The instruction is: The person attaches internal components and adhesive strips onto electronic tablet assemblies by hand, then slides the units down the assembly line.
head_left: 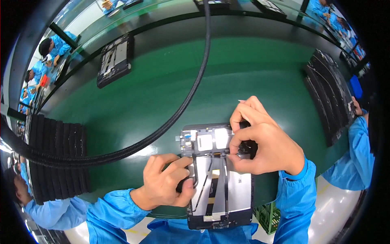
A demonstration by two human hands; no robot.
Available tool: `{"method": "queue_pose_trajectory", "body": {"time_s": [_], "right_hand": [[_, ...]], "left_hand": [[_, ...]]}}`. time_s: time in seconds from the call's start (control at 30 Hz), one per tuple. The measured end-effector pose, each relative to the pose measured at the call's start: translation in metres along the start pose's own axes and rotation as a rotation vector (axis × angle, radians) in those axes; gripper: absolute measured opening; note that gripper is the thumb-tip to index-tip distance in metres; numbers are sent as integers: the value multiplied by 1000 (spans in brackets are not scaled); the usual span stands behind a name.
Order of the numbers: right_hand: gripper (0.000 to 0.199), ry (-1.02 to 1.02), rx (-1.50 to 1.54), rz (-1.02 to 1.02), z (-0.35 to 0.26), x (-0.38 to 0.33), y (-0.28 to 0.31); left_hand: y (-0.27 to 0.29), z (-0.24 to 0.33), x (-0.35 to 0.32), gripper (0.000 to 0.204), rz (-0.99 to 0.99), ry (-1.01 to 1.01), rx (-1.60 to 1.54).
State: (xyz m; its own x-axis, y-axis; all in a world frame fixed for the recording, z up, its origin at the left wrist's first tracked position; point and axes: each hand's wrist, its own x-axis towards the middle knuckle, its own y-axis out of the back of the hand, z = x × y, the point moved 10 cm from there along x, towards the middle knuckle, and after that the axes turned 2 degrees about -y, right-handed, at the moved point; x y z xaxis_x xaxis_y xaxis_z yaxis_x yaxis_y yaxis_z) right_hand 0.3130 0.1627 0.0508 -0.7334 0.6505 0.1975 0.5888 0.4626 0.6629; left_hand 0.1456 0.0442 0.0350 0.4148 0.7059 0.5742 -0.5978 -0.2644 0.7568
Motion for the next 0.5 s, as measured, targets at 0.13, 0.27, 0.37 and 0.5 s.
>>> {"method": "queue_pose_trajectory", "body": {"time_s": [0.13, 0.27, 0.37, 0.5], "right_hand": [[15, -14, 35, -4, 6, -16, 12], [13, -46, 11, -21, 18, -31, 28], [12, -82, 8, -48, 33, -43, 43], [12, -153, 26, -89, 46, -61, 60]], "left_hand": [[-4, 24, 20, 32, -79, -324, 8], [-17, 39, 52, 52, -152, -407, -97], [-28, 46, 65, 60, -205, -300, -310], [-41, 59, 61, 58, -221, -23, -648]]}}
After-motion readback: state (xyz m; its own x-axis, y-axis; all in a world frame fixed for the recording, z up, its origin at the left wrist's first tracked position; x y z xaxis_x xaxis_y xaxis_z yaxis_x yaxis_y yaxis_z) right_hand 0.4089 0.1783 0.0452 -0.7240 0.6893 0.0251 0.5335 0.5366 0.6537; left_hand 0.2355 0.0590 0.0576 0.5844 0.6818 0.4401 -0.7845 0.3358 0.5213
